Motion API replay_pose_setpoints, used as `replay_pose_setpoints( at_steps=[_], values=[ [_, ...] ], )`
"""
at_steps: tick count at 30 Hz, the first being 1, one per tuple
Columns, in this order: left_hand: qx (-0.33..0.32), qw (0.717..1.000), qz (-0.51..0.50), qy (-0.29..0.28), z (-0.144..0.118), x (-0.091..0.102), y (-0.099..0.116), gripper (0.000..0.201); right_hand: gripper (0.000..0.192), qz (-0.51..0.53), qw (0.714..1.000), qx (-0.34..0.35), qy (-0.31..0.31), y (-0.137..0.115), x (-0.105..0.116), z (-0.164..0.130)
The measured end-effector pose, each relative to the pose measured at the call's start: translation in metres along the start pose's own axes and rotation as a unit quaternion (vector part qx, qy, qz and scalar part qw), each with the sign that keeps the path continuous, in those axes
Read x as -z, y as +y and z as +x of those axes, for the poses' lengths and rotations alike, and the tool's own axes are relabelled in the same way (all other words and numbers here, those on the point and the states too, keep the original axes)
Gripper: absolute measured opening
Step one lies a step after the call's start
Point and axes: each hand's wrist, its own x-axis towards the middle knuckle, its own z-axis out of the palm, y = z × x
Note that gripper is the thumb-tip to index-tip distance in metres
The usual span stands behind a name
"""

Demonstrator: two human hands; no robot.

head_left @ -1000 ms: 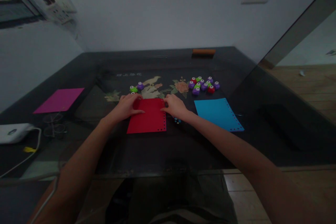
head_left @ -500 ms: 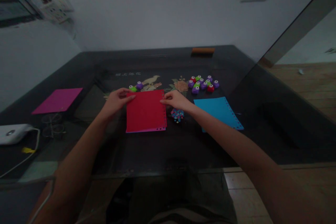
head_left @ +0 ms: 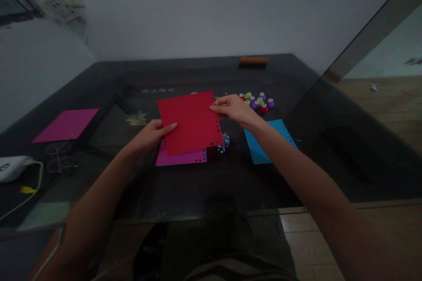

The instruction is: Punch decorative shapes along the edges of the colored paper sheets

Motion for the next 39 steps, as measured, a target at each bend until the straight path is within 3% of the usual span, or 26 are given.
replay_pose_setpoints(
  at_steps=[4, 14, 20, 22, 24, 27, 30, 33, 39],
  values=[
    [-0.015, 0.998, 0.036, -0.041, -0.006, -0.009, 0.001, 0.044, 0.016, 0.023, 1.0, 0.016, 0.004, -0.009, 0.007, -0.003],
    [-0.077, 0.982, 0.168, -0.038, -0.009, -0.006, 0.01, 0.035, 0.013, 0.0, 1.0, 0.027, -0.016, -0.016, 0.014, -0.006],
    [-0.091, 0.985, 0.131, -0.065, -0.009, -0.013, 0.008, 0.038, 0.015, -0.018, 0.998, 0.025, -0.063, -0.013, 0.025, -0.006],
    [-0.076, 0.987, 0.12, -0.077, -0.011, -0.017, 0.007, 0.039, 0.016, -0.026, 0.995, 0.024, -0.095, -0.011, 0.031, -0.005],
    [-0.035, 0.985, 0.117, -0.125, -0.011, -0.021, 0.004, 0.033, 0.016, -0.04, 0.993, 0.014, -0.113, -0.01, 0.037, -0.005],
    [0.017, 0.971, 0.1, -0.216, -0.012, -0.024, -0.002, 0.029, 0.015, -0.063, 0.992, -0.009, -0.11, -0.01, 0.044, -0.007],
    [0.028, 0.964, 0.072, -0.255, -0.013, -0.027, -0.006, 0.029, 0.014, -0.078, 0.991, -0.018, -0.105, -0.01, 0.047, -0.007],
    [0.028, 0.962, 0.063, -0.265, -0.013, -0.027, -0.007, 0.029, 0.015, -0.085, 0.991, -0.017, -0.103, -0.01, 0.047, -0.007],
    [0.02, 0.973, 0.07, -0.219, -0.011, -0.018, -0.007, 0.032, 0.017, -0.058, 0.997, -0.013, -0.05, -0.007, 0.043, -0.003]
  ],
)
